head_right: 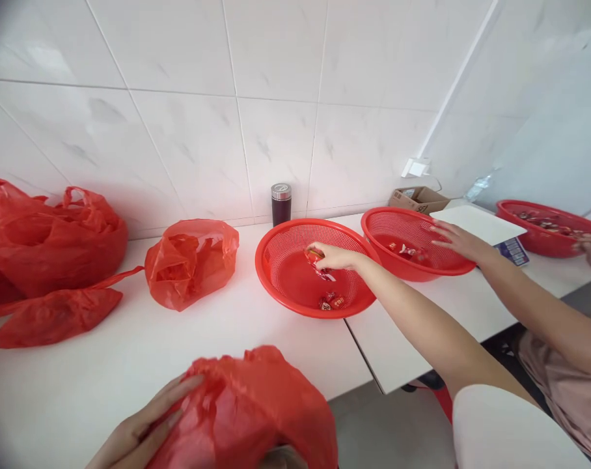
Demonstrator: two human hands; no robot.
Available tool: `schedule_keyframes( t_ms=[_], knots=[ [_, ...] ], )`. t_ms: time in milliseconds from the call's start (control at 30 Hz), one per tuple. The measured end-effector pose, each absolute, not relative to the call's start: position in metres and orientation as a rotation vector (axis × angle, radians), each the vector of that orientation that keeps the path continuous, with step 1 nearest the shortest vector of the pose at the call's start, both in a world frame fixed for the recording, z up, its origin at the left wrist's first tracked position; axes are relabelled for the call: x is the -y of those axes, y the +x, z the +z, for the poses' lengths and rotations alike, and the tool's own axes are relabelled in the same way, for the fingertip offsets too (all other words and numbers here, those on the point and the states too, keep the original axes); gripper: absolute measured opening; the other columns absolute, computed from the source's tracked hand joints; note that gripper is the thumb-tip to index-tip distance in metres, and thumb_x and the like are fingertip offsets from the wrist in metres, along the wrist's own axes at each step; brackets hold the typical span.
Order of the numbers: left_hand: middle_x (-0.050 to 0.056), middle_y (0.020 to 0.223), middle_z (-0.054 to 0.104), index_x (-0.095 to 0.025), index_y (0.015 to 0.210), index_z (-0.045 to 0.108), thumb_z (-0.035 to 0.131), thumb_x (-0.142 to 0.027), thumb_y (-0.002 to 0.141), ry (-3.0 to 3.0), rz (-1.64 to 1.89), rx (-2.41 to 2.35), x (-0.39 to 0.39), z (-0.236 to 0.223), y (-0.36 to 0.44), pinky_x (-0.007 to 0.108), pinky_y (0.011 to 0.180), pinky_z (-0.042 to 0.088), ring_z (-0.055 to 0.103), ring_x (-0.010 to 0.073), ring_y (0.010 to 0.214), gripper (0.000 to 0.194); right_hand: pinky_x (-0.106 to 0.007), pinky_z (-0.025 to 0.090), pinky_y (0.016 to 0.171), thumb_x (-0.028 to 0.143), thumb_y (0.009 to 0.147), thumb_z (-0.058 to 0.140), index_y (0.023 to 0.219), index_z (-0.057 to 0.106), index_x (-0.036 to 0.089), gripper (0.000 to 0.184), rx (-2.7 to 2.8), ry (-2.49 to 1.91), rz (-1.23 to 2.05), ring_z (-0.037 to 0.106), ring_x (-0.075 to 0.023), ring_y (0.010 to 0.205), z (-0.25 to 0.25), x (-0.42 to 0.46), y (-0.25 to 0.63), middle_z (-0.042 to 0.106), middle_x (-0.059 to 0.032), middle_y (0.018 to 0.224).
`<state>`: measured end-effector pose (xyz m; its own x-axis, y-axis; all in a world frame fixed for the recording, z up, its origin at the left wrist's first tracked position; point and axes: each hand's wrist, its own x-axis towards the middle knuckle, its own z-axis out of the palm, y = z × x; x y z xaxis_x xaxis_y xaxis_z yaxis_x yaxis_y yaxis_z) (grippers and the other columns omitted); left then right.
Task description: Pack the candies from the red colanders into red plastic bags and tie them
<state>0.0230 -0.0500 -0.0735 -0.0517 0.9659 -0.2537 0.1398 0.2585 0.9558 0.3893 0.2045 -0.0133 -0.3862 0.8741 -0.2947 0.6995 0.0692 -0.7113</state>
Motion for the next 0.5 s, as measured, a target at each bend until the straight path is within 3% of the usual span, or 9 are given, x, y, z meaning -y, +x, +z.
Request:
schedule_keyframes(
  t_ms=[67, 133, 233, 333, 433, 500],
  knots=[
    [0.002, 0.139, 0.058, -0.03, 0.122, 0.068, 0.077, -0.037, 0.071, 1.022, 0.988, -1.363, 0.039, -0.067, 0.033, 0.03, 0.115, 0.026, 0.04, 0.0256, 0.137, 0.052, -0.028, 0.052, 0.071, 0.018, 0.076, 0.053, 0.135, 0.037, 0.024, 0.061, 1.984, -1.395, 1.251, 0.065, -0.0162, 0.085, 0.005, -0.178, 0.373, 0.064, -0.0045, 0.103],
    [0.003, 0.143, 0.054, -0.029, 0.13, 0.062, 0.076, -0.032, 0.074, 0.962, 1.016, -1.255, 0.027, -0.059, 0.045, 0.025, 0.111, 0.032, 0.043, 0.0228, 0.136, 0.058, -0.031, 0.053, 0.074, 0.022, 0.075, 0.058, 0.13, 0.041, 0.028, 0.057, 1.724, -1.106, 1.359, 0.065, -0.0166, 0.088, 0.022, -0.141, 0.348, 0.063, -0.0017, 0.105],
    [0.004, 0.144, 0.052, -0.028, 0.134, 0.057, 0.076, -0.025, 0.074, 0.814, 1.074, -1.08, 0.013, -0.051, 0.063, 0.025, 0.099, 0.047, 0.051, 0.0249, 0.129, 0.062, -0.037, 0.055, 0.067, 0.022, 0.07, 0.067, 0.122, 0.049, 0.028, 0.055, 1.351, -0.767, 1.63, 0.066, -0.0187, 0.076, 0.031, -0.078, 0.305, 0.065, 0.0009, 0.093],
    [0.008, 0.143, 0.053, -0.028, 0.136, 0.055, 0.076, -0.019, 0.073, 0.675, 1.122, -0.923, 0.007, -0.049, 0.072, 0.03, 0.093, 0.052, 0.058, 0.0277, 0.12, 0.068, -0.038, 0.055, 0.073, 0.023, 0.074, 0.066, 0.125, 0.048, 0.031, 0.055, 1.284, -0.66, 1.798, 0.065, -0.0196, 0.084, 0.006, -0.037, 0.27, 0.064, -0.0002, 0.1],
    [0.012, 0.139, 0.056, -0.025, 0.136, 0.055, 0.077, -0.016, 0.069, 0.622, 1.173, -0.945, 0.009, -0.051, 0.074, 0.03, 0.084, 0.055, 0.065, 0.0266, 0.106, 0.071, -0.039, 0.05, 0.09, 0.02, 0.077, 0.061, 0.127, 0.046, 0.031, 0.053, 1.41, -0.693, 1.462, 0.059, -0.0205, 0.105, -0.05, -0.031, 0.248, 0.058, -0.0033, 0.118],
    [0.013, 0.131, 0.062, -0.023, 0.136, 0.055, 0.076, -0.015, 0.068, 0.617, 1.211, -1.015, 0.011, -0.053, 0.078, 0.027, 0.074, 0.056, 0.069, 0.0208, 0.088, 0.072, -0.042, 0.044, 0.099, 0.014, 0.074, 0.058, 0.12, 0.05, 0.027, 0.049, 1.541, -0.788, 1.081, 0.053, -0.0229, 0.114, -0.092, -0.036, 0.241, 0.054, -0.0064, 0.121]
  ],
)
